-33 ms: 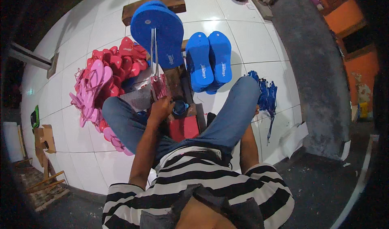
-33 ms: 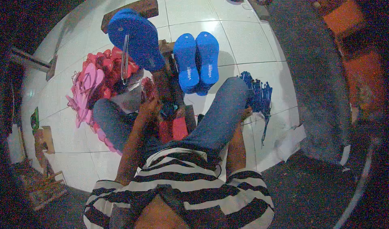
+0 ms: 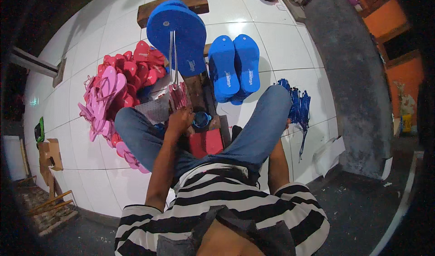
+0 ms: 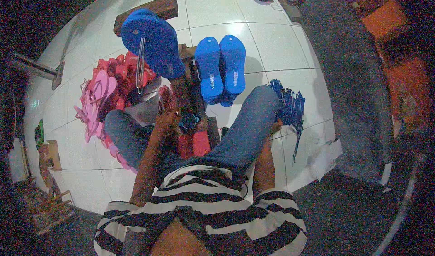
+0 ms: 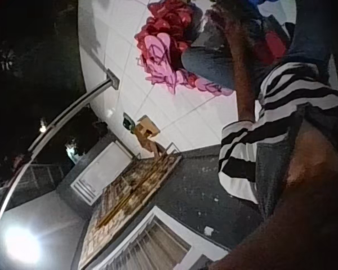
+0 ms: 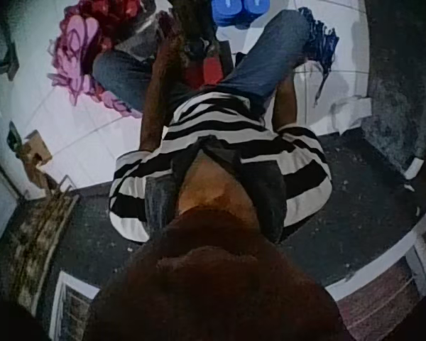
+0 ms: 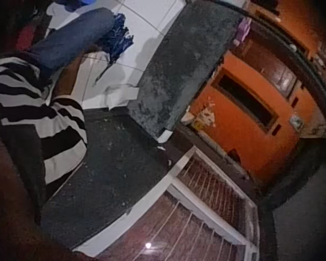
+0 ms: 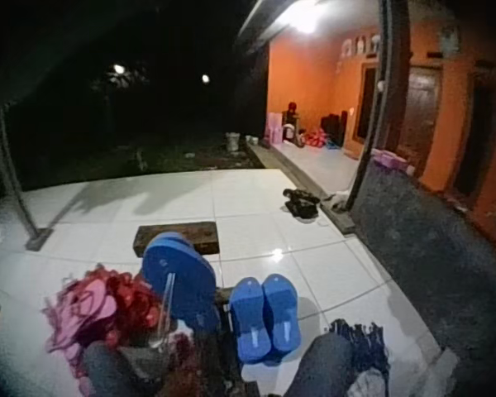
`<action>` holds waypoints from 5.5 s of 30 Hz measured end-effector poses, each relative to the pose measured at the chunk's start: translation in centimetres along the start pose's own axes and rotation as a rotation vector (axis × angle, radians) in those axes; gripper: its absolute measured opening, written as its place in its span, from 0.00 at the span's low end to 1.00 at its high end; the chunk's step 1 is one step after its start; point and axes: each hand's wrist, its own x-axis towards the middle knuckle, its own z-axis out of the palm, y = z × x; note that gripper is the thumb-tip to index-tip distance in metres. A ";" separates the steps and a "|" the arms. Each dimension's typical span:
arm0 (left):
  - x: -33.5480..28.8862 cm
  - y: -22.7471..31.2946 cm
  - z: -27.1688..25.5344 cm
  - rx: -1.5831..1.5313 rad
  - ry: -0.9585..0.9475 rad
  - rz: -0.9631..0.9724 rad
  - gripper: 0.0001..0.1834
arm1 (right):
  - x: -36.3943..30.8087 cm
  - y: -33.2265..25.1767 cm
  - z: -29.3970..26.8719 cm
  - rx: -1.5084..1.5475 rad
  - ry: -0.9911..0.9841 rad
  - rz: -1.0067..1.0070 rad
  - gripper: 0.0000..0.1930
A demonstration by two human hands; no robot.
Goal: The person assembles flip-flops by using a manual press tool to insert blue straps into the holes of blue soles, handling one sole at a time while sitting on the floor near a pile of pink soles.
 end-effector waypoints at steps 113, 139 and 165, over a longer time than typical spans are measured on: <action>-0.8 12.3 -17.9 -1.557 0.335 -0.381 0.10 | -23.7 -22.0 -32.7 1.086 -1.030 -1.104 0.14; -9.1 10.7 -7.6 -0.407 -0.098 -0.156 0.22 | -20.3 -15.8 -30.6 0.308 -0.390 -1.367 0.09; 0.4 10.9 -21.6 -0.680 0.747 0.115 0.16 | -28.0 -24.0 -39.1 1.237 0.125 -1.275 0.11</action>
